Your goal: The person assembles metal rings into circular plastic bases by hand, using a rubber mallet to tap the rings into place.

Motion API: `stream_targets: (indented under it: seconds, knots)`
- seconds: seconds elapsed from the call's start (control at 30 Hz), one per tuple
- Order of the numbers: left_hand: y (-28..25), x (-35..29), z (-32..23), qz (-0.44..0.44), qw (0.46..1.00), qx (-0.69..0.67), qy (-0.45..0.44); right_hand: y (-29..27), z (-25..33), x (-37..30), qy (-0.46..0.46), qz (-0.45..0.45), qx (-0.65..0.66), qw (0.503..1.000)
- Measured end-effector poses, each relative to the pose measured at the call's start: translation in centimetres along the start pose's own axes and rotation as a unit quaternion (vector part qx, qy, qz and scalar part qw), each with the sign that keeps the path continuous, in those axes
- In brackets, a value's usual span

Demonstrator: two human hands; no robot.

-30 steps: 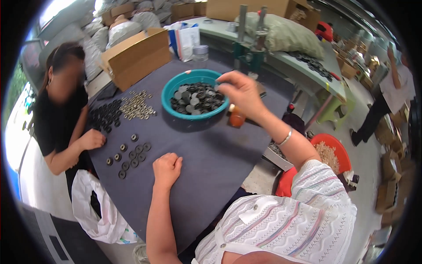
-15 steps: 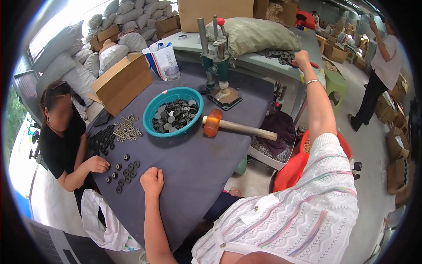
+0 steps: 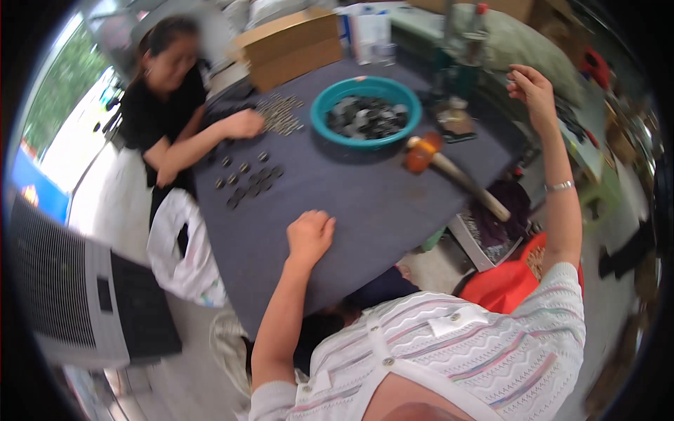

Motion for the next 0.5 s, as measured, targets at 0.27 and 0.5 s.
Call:
stream_targets:
  seconds: [0.27,0.5]
  knots:
    - [0.1,-0.9,2.7,0.031,0.996,-0.051,-0.067,33.0,-6.2,-12.0,0.05,0.405,-0.014,0.913]
    - [0.7,0.1,2.2,0.051,0.996,-0.051,-0.044,44.6,-16.8,-11.1,-0.158,0.293,-0.332,0.883]
Point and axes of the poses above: each hand's wrist, its own x-axis towards the middle knuckle, its own y-axis out of the palm, z = x × y, the point moved 5 cm from there along x, towards the middle knuckle, and after that the axes turned 9 degrees about x, right-handed, at the moved point
